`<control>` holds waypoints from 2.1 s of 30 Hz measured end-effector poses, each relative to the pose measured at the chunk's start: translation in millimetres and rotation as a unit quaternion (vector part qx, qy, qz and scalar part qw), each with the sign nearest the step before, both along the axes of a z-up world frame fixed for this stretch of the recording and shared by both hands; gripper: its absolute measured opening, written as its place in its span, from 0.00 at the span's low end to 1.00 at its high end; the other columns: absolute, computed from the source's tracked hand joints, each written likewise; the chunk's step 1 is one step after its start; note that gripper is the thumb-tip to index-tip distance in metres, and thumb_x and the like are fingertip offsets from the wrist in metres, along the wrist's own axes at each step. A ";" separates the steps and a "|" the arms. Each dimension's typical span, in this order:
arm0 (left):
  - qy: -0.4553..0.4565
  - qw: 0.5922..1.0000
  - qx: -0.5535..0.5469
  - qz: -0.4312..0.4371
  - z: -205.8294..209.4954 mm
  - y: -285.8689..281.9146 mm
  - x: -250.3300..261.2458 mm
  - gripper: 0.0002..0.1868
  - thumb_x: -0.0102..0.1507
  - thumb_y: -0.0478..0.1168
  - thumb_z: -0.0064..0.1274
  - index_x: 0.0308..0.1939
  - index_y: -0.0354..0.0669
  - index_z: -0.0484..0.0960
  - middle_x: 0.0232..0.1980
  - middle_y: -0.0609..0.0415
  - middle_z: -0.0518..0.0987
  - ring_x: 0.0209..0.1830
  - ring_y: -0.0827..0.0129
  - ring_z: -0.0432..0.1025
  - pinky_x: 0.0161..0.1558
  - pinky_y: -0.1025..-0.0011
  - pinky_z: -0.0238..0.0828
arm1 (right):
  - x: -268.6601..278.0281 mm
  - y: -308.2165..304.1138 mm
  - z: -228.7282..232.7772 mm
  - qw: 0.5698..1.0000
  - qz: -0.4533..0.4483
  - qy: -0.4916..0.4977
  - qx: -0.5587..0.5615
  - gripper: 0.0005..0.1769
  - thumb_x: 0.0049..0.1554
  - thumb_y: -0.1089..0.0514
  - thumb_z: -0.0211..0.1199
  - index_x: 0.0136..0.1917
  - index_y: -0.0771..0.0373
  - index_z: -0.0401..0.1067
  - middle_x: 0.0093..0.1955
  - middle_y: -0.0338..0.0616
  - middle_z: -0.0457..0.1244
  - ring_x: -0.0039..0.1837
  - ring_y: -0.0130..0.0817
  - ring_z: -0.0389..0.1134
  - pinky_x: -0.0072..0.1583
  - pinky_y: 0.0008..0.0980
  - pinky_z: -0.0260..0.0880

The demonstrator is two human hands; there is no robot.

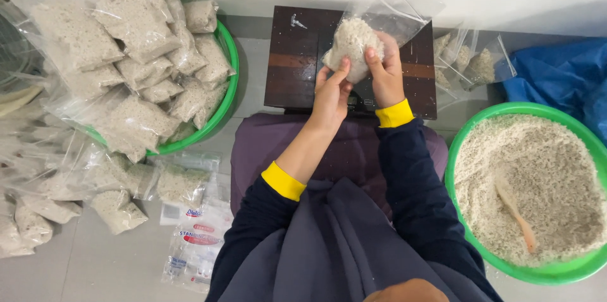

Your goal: The person scoops rice-like food product from a green tub into a plastic bag, weighs it on a digital scale, seals the bag by hand, and places the sealed bag into another green bin containing other packaged units.

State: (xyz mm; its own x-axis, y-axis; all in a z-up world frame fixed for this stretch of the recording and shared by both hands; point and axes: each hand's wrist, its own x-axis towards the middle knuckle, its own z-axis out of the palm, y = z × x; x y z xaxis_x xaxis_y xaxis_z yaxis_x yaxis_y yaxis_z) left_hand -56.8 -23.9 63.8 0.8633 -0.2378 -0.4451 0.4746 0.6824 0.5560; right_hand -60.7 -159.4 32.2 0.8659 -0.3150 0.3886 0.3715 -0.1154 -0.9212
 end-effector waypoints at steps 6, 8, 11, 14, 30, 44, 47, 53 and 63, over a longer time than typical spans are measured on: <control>-0.010 0.999 0.023 -0.043 14.8 9.3 -1.3 0.31 0.55 0.47 0.67 0.56 0.39 0.70 0.40 0.51 0.72 0.33 0.68 0.70 0.20 0.83 0.58 | -1.4 -2.1 6.0 1.000 0.003 0.001 -0.013 0.19 0.68 0.50 0.56 0.69 0.55 0.60 0.58 0.48 0.60 0.60 0.36 0.60 0.61 0.43 0.67; -0.016 0.998 0.023 -0.048 5.3 6.8 4.0 0.30 0.55 0.47 0.68 0.54 0.40 0.72 0.38 0.52 0.71 0.31 0.68 0.70 0.19 0.83 0.60 | -3.2 -1.7 8.3 1.000 0.001 0.000 -0.014 0.19 0.68 0.50 0.56 0.69 0.55 0.60 0.58 0.48 0.59 0.60 0.35 0.60 0.61 0.43 0.67; -0.027 0.998 0.021 -0.058 -8.8 2.9 12.1 0.27 0.55 0.47 0.69 0.52 0.40 0.75 0.35 0.54 0.71 0.28 0.67 0.69 0.19 0.82 0.63 | -2.1 -6.2 9.8 1.000 -0.001 -0.007 -0.028 0.18 0.67 0.51 0.56 0.68 0.55 0.61 0.58 0.47 0.59 0.59 0.34 0.60 0.61 0.42 0.67; -0.029 0.997 0.021 -0.067 -16.4 3.1 15.6 0.27 0.54 0.46 0.69 0.51 0.40 0.76 0.34 0.53 0.71 0.28 0.65 0.70 0.19 0.80 0.65 | -3.9 -7.9 11.4 0.998 -0.008 -0.012 -0.065 0.18 0.67 0.52 0.56 0.68 0.56 0.62 0.56 0.47 0.58 0.59 0.35 0.60 0.60 0.43 0.67; -0.057 0.932 0.210 -0.291 -25.2 52.0 30.6 0.40 0.57 0.58 0.57 0.64 0.36 0.66 0.55 0.36 0.78 0.42 0.46 0.79 0.39 0.48 0.80 | 24.3 -23.7 -34.7 0.998 0.019 0.055 -0.012 0.14 0.67 0.53 0.55 0.64 0.54 0.65 0.57 0.49 0.62 0.60 0.40 0.63 0.61 0.46 0.67; -0.371 0.794 0.441 -0.194 -20.5 62.8 40.6 0.36 0.59 0.56 0.62 0.67 0.49 0.70 0.64 0.43 0.72 0.63 0.47 0.69 0.60 0.51 0.68 | -6.0 -5.6 -9.6 0.996 0.057 0.068 0.021 0.25 0.57 0.58 0.69 0.65 0.56 0.63 0.60 0.41 0.61 0.62 0.30 0.59 0.65 0.38 0.64; -0.405 0.786 0.427 -0.190 -18.2 61.7 33.4 0.39 0.59 0.55 0.62 0.69 0.42 0.66 0.65 0.37 0.69 0.64 0.41 0.67 0.61 0.45 0.65 | -8.3 -10.4 -17.5 0.995 0.076 0.060 0.013 0.32 0.53 0.60 0.72 0.67 0.57 0.62 0.64 0.42 0.60 0.66 0.29 0.58 0.67 0.36 0.62; -0.426 0.781 0.413 -0.192 -29.2 67.6 35.9 0.41 0.59 0.54 0.64 0.70 0.42 0.65 0.65 0.37 0.68 0.64 0.40 0.66 0.61 0.45 0.65 | -16.9 -19.3 -27.6 0.991 0.116 0.047 0.045 0.40 0.49 0.68 0.73 0.71 0.58 0.58 0.71 0.40 0.55 0.72 0.28 0.55 0.73 0.32 0.57; -0.391 0.788 0.446 -0.167 -59.3 82.5 36.1 0.37 0.56 0.55 0.65 0.65 0.49 0.71 0.62 0.46 0.73 0.62 0.50 0.70 0.57 0.56 0.71 | -51.6 -29.4 -40.2 0.994 0.042 0.103 0.022 0.40 0.46 0.68 0.75 0.68 0.56 0.60 0.65 0.34 0.58 0.68 0.26 0.59 0.72 0.30 0.58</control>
State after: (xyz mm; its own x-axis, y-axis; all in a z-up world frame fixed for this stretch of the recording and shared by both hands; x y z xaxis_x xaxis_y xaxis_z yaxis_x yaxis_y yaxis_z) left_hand -20.7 58.6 4.5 0.9123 -0.4031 0.0725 -0.1803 -0.2363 0.9548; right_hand -112.3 -188.7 -8.1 0.9495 -0.2506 0.1886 0.1821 -0.0493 -0.9821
